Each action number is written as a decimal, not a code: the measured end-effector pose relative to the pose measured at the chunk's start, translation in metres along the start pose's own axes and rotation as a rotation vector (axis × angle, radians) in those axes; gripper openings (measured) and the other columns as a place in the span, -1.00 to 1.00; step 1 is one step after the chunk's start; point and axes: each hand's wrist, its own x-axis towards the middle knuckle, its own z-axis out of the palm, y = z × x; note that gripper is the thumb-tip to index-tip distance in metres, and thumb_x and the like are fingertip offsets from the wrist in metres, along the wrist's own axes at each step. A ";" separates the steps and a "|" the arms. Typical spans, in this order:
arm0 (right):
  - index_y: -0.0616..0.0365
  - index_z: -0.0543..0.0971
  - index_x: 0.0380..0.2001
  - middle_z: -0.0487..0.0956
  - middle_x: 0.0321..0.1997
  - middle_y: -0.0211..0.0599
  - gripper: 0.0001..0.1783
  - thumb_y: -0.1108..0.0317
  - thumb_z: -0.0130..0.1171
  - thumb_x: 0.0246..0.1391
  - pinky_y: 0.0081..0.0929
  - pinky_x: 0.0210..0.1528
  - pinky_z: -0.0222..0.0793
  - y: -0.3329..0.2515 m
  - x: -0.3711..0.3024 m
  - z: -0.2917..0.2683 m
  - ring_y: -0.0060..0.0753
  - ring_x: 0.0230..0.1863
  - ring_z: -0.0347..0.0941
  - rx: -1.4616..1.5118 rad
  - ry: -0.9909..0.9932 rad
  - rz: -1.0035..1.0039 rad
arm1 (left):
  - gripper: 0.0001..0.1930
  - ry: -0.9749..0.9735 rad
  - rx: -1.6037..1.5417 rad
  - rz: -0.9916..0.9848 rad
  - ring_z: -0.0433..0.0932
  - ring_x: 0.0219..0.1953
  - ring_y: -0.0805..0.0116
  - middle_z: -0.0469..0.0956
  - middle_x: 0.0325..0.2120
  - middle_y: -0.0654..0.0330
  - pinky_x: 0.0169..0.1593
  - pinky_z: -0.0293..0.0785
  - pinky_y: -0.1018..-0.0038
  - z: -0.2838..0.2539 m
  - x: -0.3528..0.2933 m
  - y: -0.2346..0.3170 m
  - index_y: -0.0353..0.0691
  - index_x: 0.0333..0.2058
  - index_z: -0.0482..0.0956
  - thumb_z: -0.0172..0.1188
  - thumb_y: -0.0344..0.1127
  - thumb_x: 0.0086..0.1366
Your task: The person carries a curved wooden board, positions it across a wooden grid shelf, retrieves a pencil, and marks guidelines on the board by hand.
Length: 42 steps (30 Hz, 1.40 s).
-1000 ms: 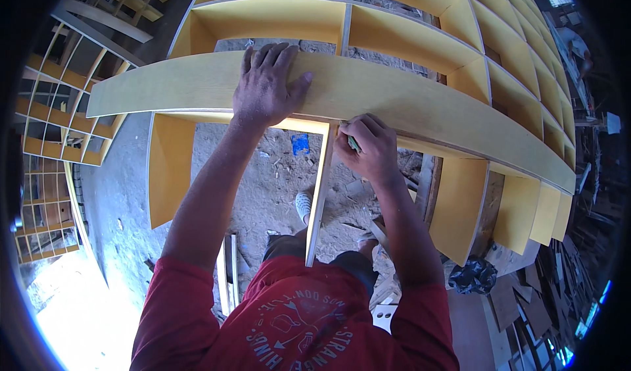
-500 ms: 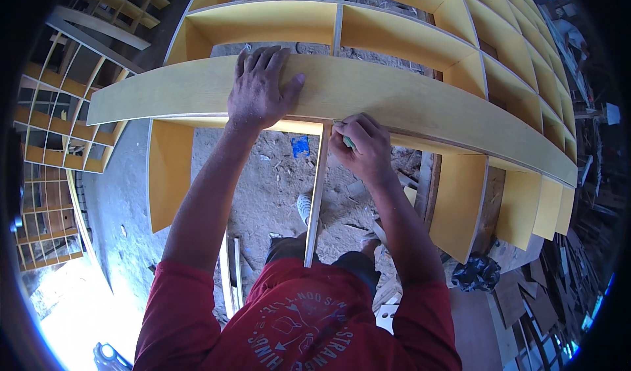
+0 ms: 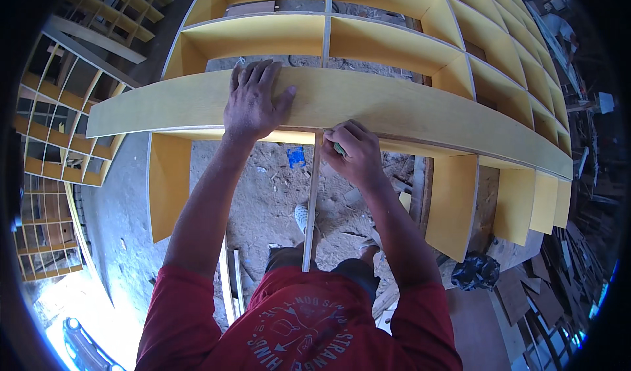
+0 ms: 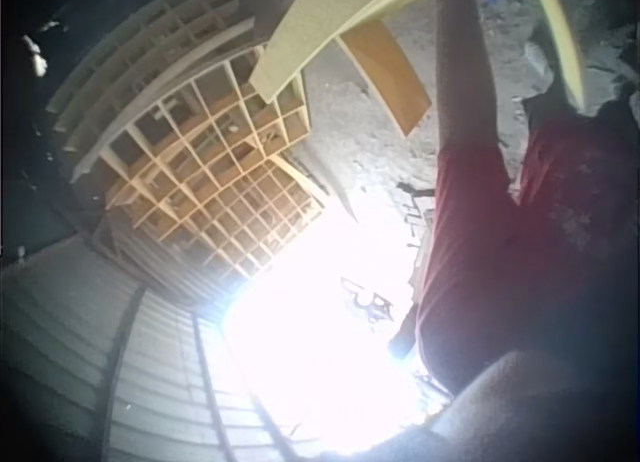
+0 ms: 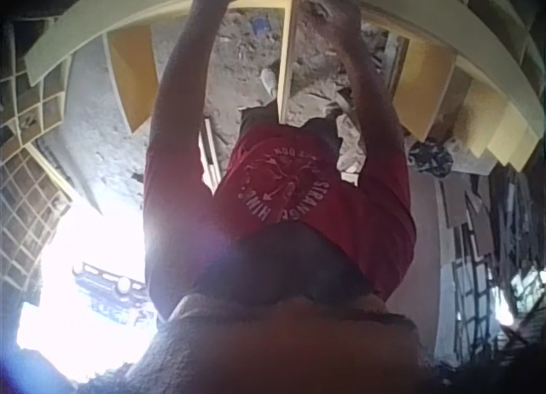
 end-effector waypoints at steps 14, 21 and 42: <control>0.20 0.56 -0.32 0.64 -0.41 -0.18 -0.72 0.65 0.42 -0.10 -0.26 -0.34 0.55 -0.017 -0.006 -0.008 -0.17 -0.43 0.61 0.200 0.174 0.162 | -0.33 -0.022 -0.007 -0.010 0.38 0.41 -0.07 0.53 0.27 -0.07 0.57 -0.01 -0.22 0.000 0.001 0.001 -0.25 0.29 0.50 0.20 0.13 0.40; 0.18 0.52 -0.37 0.61 -0.42 -0.23 -0.71 0.65 0.39 -0.16 -0.16 -0.30 0.58 -0.007 -0.001 0.009 -0.07 -0.36 0.62 0.009 -0.037 0.019 | -0.33 -0.013 -0.010 -0.007 0.39 0.40 -0.09 0.53 0.26 -0.07 0.56 0.01 -0.21 -0.001 0.001 0.000 -0.25 0.30 0.49 0.20 0.14 0.42; 0.25 0.62 -0.29 0.61 -0.40 -0.25 -0.66 0.74 0.42 -0.19 -0.33 -0.34 0.55 -0.009 -0.005 0.015 -0.27 -0.40 0.61 -0.037 0.011 -0.044 | -0.30 -0.018 -0.020 -0.026 0.36 0.43 -0.05 0.52 0.29 -0.06 0.58 -0.02 -0.23 0.002 0.001 -0.001 -0.24 0.33 0.47 0.18 0.17 0.42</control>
